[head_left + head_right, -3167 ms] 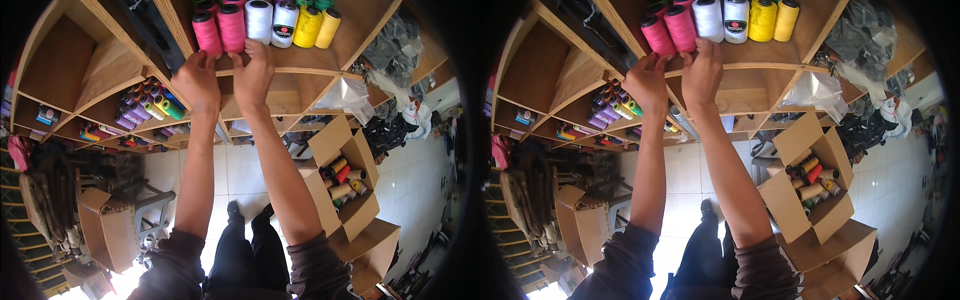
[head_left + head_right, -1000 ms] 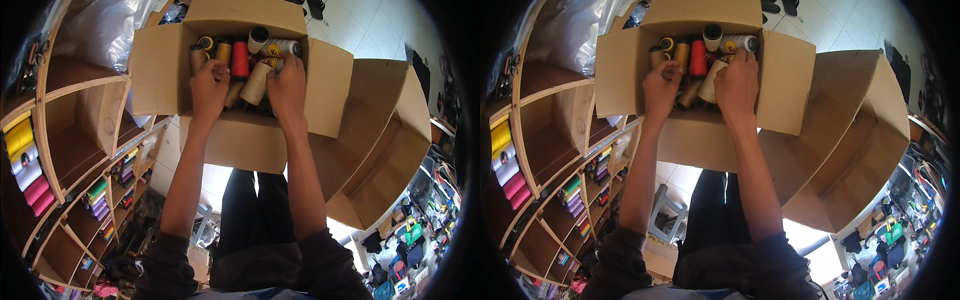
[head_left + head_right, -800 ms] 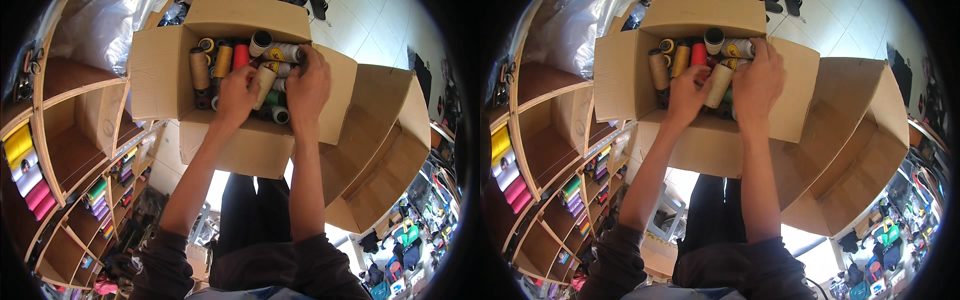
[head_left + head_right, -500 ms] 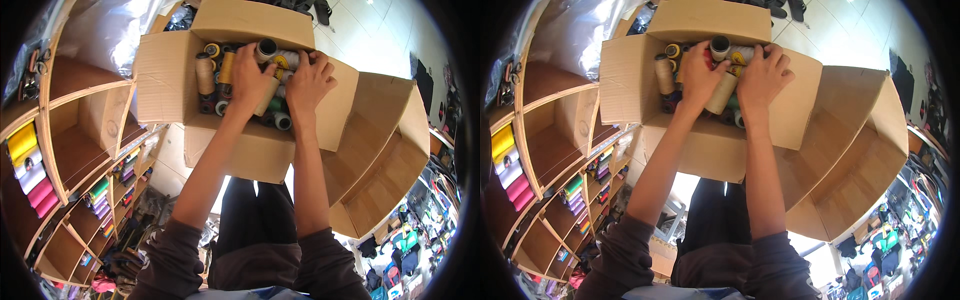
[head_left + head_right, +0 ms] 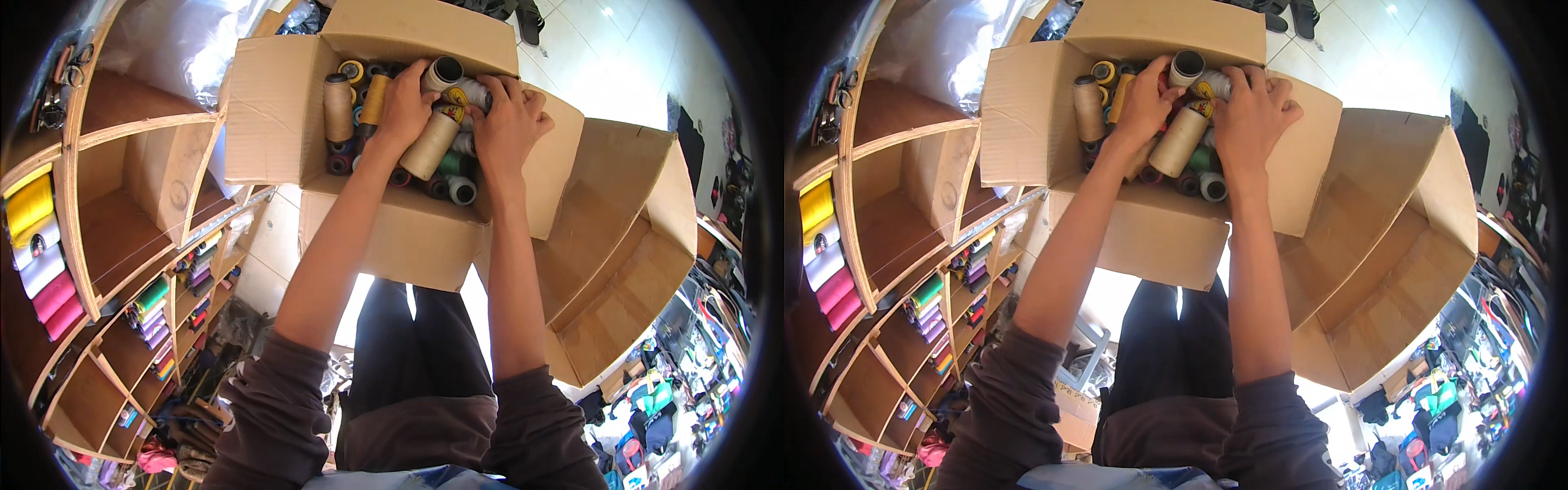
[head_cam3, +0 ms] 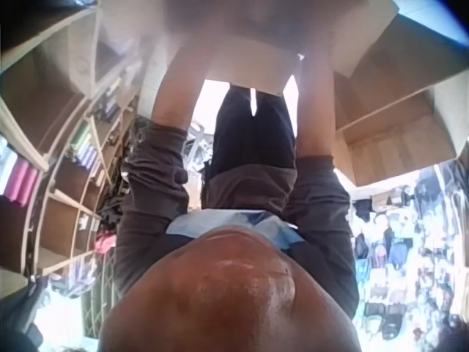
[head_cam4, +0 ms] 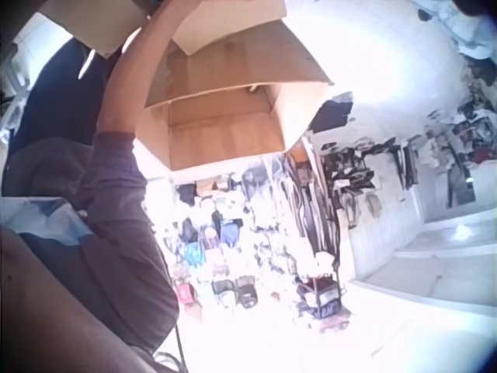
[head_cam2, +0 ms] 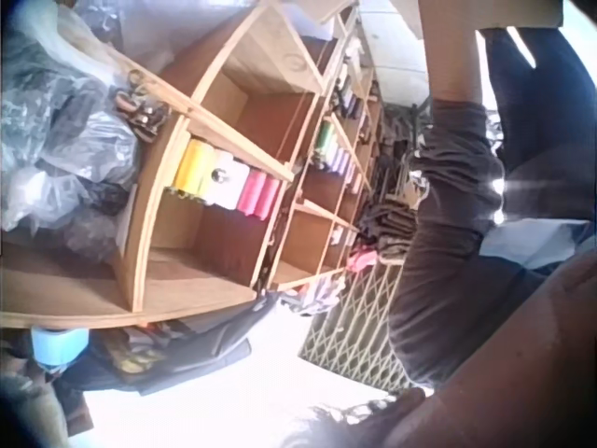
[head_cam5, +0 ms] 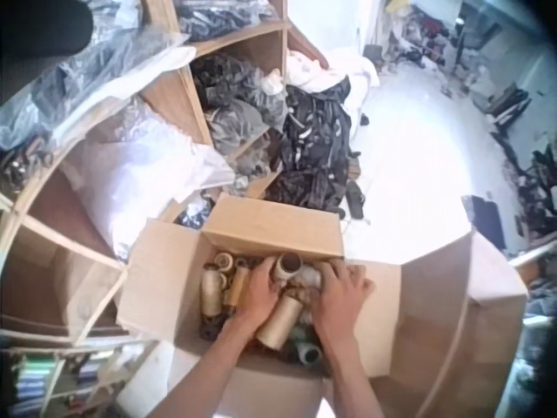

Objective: The person takes various spools of thread from a cardboard box and places them onto a wooden shelving unit by hand, organizing them by color and size.

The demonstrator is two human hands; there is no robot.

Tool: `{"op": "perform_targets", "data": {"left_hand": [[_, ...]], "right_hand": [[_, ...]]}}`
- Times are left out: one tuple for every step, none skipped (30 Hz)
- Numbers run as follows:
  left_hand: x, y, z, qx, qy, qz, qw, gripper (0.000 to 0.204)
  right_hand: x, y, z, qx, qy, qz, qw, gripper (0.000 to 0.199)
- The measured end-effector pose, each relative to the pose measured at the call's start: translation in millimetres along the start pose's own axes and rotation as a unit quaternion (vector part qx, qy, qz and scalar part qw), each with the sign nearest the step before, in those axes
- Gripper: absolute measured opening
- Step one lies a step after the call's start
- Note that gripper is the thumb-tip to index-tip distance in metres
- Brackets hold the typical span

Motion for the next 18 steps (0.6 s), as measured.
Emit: {"op": "perform_targets", "data": {"left_hand": [[-1.4,-0.7,-2.2,-0.004,-0.016,0.007,1.0,0.041],[-2.9,-2.4,-5.8,-0.006,-0.032,0.016,0.999,0.041],[-4.0,-2.6,-7.4,-0.005,-0.031,0.015,0.999,0.041],[-5.2,-3.8,-5.3,-0.029,-0.001,0.03,0.999,0.044],[-6.2,-3.5,0.2,-0.054,0.028,0.042,0.997,0.047],[-3.7,-0.4,2.1,-0.055,0.028,0.038,0.997,0.047],[1.0,5.8,-1.1,-0.048,-0.014,0.015,0.999,0.048],[2.6,11.0,-5.7,-0.039,-0.059,-0.008,0.997,0.049],[6.9,4.1,-19.7,-0.032,-0.06,-0.004,0.998,0.049],[17.2,-2.9,-23.8,-0.076,0.032,-0.012,0.997,0.056],[30.1,-7.3,-30.8,-0.12,0.122,-0.02,0.985,0.063],[45.3,-7.6,-29.2,-0.123,0.121,-0.023,0.985,0.063],[61.0,-18.3,-27.0,-0.192,0.081,0.045,0.977,0.062],[73.7,-23.6,-24.8,-0.263,0.045,0.11,0.957,0.06],[79.3,-25.2,-26.7,-0.266,0.047,0.106,0.957,0.06],[83.3,-27.7,-27.5,-0.284,0.058,0.1,0.952,0.061],[86.7,-28.6,-24.5,-0.301,0.072,0.093,0.946,0.062],[88.2,-25.7,-23.7,-0.299,0.056,0.066,0.95,0.061]], "right_hand": [[-0.2,-2.0,1.8,0.001,0.001,0.001,1.0,0.052],[-0.4,-2.9,4.6,0.024,0.01,-0.005,1.0,0.05],[-0.2,-2.9,6.8,0.047,0.018,-0.011,0.999,0.049],[1.0,-3.5,7.0,0.048,0.02,-0.01,0.999,0.049],[0.7,-1.9,8.8,0.046,0.022,-0.017,0.999,0.049],[-0.1,-0.3,11.3,0.043,0.025,-0.023,0.998,0.049],[-2.1,0.7,14.7,0.04,0.028,-0.025,0.998,0.049],[-6.7,1.1,17.0,0.043,0.026,-0.004,0.999,0.049],[-8.3,-3.9,8.5,0.056,0.019,0.021,0.998,0.049],[-9.2,-6.9,0.2,0.062,0.016,0.022,0.998,0.049],[-10.7,-9.0,-8.3,0.083,0.022,0.026,0.996,0.047],[-12.2,-9.2,-5.1,0.094,0.032,0.028,0.995,0.046],[-12.3,-7.6,-5.1,0.091,0.033,0.026,0.995,0.046],[-10.4,-2.2,1.3,0.073,0.043,0.005,0.996,0.047],[-8.3,4.9,6.7,0.058,0.052,-0.016,0.997,0.048],[-5.3,9.5,11.1,0.055,0.055,-0.017,0.997,0.048],[-3.8,20.0,16.0,0.017,0.027,-0.001,0.999,0.049],[-2.6,23.7,19.8,-0.02,0.0,0.015,1.0,0.051]]}}
Point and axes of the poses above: each hand's wrist, its own x-axis away from the middle knuckle, its own y-axis out of the back of the hand, z = x × y, the point moved 6 cm from there along -x, towards the middle knuckle, and after that the axes turned 11 degrees about x, right-handed, at the moved point
